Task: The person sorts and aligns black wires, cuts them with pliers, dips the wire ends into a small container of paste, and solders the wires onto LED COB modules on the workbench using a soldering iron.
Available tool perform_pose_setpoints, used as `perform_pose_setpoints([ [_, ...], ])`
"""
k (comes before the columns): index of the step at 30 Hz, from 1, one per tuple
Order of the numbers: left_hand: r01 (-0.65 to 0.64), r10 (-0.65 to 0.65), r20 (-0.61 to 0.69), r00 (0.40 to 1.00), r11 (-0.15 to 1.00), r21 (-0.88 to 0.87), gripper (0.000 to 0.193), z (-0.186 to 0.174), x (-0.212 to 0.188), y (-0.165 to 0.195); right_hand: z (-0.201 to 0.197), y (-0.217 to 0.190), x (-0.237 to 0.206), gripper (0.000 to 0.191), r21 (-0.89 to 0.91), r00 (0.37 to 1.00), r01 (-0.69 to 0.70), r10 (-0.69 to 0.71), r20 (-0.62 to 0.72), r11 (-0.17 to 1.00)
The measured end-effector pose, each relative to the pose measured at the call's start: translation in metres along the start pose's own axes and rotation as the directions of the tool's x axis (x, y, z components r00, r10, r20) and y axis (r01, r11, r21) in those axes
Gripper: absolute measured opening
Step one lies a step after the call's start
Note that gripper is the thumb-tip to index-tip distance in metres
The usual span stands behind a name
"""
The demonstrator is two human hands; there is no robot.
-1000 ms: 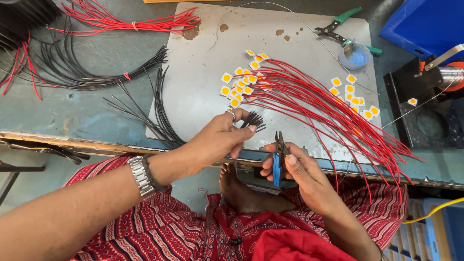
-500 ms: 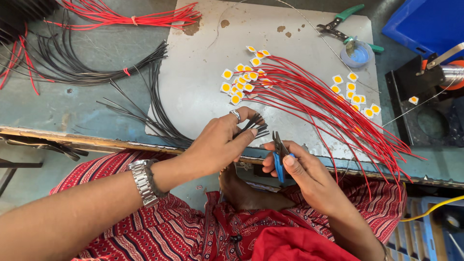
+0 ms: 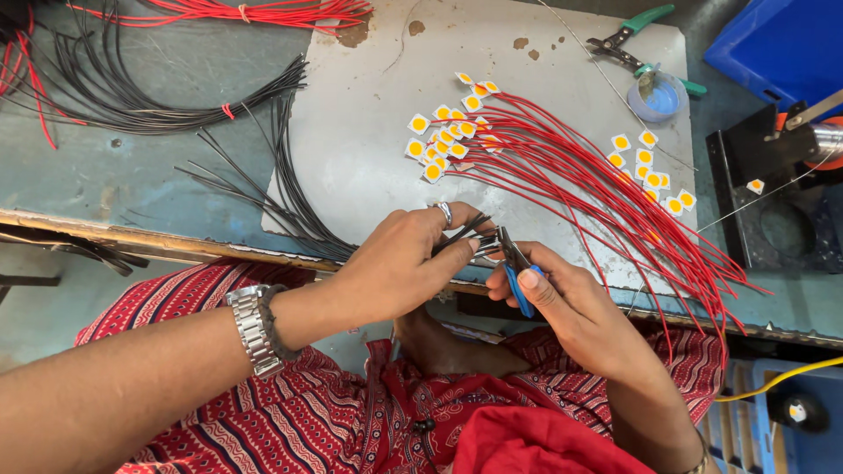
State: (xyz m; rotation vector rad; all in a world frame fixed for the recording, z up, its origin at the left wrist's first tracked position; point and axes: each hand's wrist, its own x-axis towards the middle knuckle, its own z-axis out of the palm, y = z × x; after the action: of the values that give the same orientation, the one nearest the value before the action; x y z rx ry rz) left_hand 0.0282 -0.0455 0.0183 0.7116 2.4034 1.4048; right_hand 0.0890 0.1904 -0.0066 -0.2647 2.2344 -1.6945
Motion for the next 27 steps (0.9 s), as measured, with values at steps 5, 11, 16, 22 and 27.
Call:
perform_pose_setpoints([
  [5, -0.020, 0.020, -0.011, 1.000, 1.000, -0.011, 0.032, 0.003, 0.000, -0.004, -0.001, 0.003, -0.001, 0.041, 0.011, 1.000, 0.018, -0.018, 0.010, 1.000],
  [11, 0.032, -0.033, 0.016, 0.999, 0.997, 0.067, 0.031, 0.004, 0.000, -0.007, 0.001, 0.009, 0.001, 0.041, 0.032, 1.000, -0.029, 0.029, 0.006, 0.999],
  [16, 0.006, -0.006, 0.001, 1.000, 0.999, 0.047, 0.032, 0.004, 0.000, -0.007, 0.001, 0.011, 0.001, 0.040, -0.010, 1.000, -0.024, 0.024, 0.009, 1.000],
  [22, 0.039, -0.040, 0.013, 0.999, 0.998, 0.058, 0.033, 0.004, 0.001, -0.005, 0.001, 0.010, 0.002, 0.038, -0.023, 1.000, -0.009, 0.010, 0.022, 1.000],
  [27, 0.054, -0.056, 0.028, 0.998, 0.997, 0.053, 0.033, 0.005, 0.000, -0.007, 0.002, 0.009, 0.003, 0.036, -0.053, 1.000, -0.009, 0.011, 0.025, 0.999],
])
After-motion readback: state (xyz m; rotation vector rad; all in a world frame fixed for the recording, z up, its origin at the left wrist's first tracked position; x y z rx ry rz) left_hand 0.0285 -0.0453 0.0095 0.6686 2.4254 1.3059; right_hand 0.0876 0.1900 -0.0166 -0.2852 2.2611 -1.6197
